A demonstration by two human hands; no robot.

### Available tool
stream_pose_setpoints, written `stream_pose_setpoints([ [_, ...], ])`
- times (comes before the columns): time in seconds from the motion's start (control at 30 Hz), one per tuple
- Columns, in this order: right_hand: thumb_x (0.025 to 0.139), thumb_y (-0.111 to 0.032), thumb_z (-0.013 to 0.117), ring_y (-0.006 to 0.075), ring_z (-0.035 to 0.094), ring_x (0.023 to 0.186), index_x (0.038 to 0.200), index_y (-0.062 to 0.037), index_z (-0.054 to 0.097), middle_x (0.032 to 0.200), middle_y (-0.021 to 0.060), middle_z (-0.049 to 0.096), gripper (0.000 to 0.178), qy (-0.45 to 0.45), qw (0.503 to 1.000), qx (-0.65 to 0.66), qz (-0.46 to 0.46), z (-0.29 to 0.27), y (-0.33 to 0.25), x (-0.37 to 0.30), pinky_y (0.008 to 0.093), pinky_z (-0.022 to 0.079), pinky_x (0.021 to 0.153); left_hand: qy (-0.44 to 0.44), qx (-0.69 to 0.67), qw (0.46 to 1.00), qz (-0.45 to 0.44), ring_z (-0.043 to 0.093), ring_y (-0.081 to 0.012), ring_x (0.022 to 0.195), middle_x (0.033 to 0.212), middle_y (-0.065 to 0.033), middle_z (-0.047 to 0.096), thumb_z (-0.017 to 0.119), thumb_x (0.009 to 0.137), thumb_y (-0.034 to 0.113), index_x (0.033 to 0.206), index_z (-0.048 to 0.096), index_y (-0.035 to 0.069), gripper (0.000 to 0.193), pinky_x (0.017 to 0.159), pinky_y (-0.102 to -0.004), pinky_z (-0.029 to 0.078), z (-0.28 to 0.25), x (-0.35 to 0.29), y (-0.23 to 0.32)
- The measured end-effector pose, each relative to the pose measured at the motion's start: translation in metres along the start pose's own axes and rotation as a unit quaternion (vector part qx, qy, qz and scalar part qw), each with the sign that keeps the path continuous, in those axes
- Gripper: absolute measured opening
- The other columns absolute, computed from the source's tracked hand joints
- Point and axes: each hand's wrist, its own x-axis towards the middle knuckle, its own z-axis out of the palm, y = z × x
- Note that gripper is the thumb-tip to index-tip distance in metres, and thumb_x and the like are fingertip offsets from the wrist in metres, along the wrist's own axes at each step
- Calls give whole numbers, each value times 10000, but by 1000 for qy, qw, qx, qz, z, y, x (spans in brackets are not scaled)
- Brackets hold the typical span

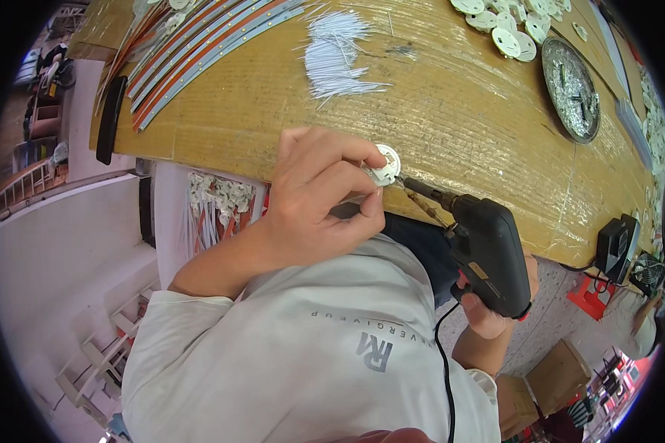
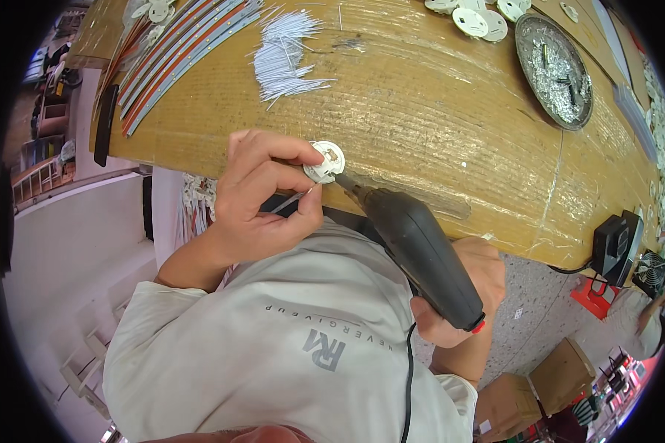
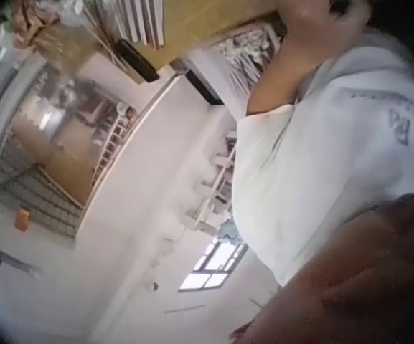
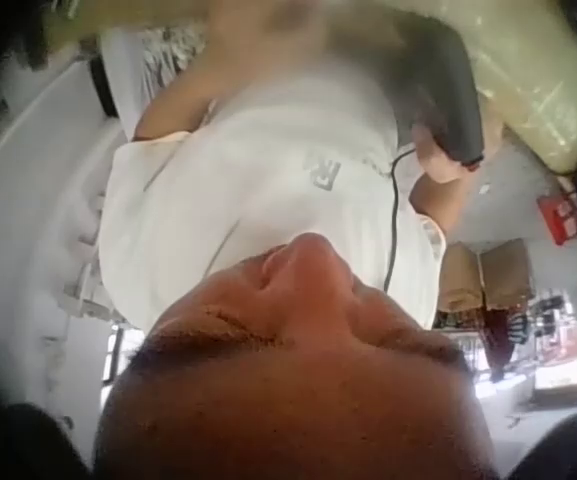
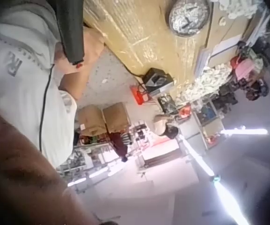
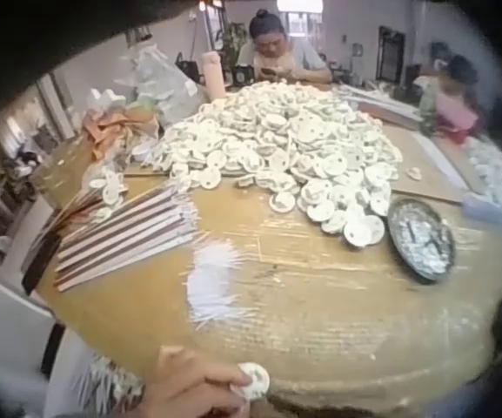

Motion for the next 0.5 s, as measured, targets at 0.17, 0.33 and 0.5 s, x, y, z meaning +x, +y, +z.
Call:
stream_pose_setpoints([
  [0.17, 616, -191, 723, 309, 629, 590, 841, -10, 708, 704, 96, 668, 289, -3, 997, -39, -69, 2, 3, 4, 389, 507, 604, -1, 0, 1000, -6, 643, -201, 833, 1046, -62, 728, 789, 667, -41, 828, 657, 95, 248, 832, -367, 389, 0, 0, 1],
  [0.33, 577, -177, 713, 303, 622, 585, 846, -15, 711, 692, 89, 655, 314, -39, 993, -55, -98, -2, 6, 6, 388, 496, 590, -2, -1, 1000, -9, 639, -202, 832, 1043, -61, 727, 785, 664, -42, 823, 647, 94, 251, 835, -369, 390, 0, 1, 2],
  [0.5, 548, -183, 697, 302, 575, 552, 820, -12, 700, 665, 88, 615, 321, -37, 994, -42, -99, 1, 6, 9, 389, 471, 569, 0, -1, 1000, -8, 641, -203, 841, 1045, -60, 728, 785, 665, -42, 820, 643, 95, 251, 837, -372, 391, 0, 1, 1],
])
